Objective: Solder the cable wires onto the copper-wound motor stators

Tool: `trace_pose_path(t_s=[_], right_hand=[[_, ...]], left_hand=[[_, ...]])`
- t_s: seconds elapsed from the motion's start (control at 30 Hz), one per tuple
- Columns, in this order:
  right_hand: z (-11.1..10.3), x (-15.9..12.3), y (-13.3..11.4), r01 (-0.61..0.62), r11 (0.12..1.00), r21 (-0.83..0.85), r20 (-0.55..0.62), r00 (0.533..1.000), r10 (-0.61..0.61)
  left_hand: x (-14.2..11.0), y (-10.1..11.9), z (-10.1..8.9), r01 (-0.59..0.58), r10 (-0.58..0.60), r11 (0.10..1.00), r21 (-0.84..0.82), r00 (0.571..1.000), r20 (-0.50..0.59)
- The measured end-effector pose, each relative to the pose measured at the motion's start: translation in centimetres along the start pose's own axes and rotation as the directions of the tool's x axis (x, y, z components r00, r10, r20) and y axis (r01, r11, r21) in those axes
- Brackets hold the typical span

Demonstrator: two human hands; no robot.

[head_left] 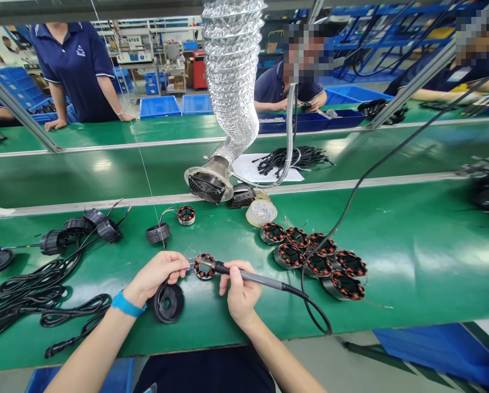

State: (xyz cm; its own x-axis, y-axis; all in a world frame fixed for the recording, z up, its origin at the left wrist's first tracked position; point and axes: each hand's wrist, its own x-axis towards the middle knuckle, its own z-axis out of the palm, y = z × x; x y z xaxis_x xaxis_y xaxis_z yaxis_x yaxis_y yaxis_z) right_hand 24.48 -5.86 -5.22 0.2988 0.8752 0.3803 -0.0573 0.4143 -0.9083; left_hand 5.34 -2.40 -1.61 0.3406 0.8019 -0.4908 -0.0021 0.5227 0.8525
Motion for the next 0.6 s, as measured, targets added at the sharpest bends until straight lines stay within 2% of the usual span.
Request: trace_pose_path(t_s=[0.13,0.23,0.33,0.47,0.6], right_hand=[[-0.1,-0.3,0.4,-0.027,1.0,0.016,0.028,0.999,0.027],[-0.2,-0.4,0.7,-0.02,1.0,0.0,0.094,0.995,0.02],[-0.1,0.1,0.4,0.055,0.995,-0.081,0.188,0.981,-0.039],[0.4,1.4,-0.4,0.196,0.968,-0.157,0.318,0.938,-0.139],[1.4,1.8,-0.5,0.258,0.949,-0.179,0.407,0.898,-0.167]], left_hand=[[-0.2,0.4,0.3,0.003,-0.003,1.0,0.002,1.0,-0.015],[-0.3,0.6,0.5,0.002,-0.002,1.0,0.012,1.0,-0.019],[-0.2,0.5,0.4,-0.005,0.005,1.0,0.022,1.0,-0.014],[-0.2,0.3,0.3,-0.015,0.015,0.999,0.033,1.0,-0.012],[-0.6,0.4,0.5,-0.041,0.043,0.995,0.091,0.999,-0.014]])
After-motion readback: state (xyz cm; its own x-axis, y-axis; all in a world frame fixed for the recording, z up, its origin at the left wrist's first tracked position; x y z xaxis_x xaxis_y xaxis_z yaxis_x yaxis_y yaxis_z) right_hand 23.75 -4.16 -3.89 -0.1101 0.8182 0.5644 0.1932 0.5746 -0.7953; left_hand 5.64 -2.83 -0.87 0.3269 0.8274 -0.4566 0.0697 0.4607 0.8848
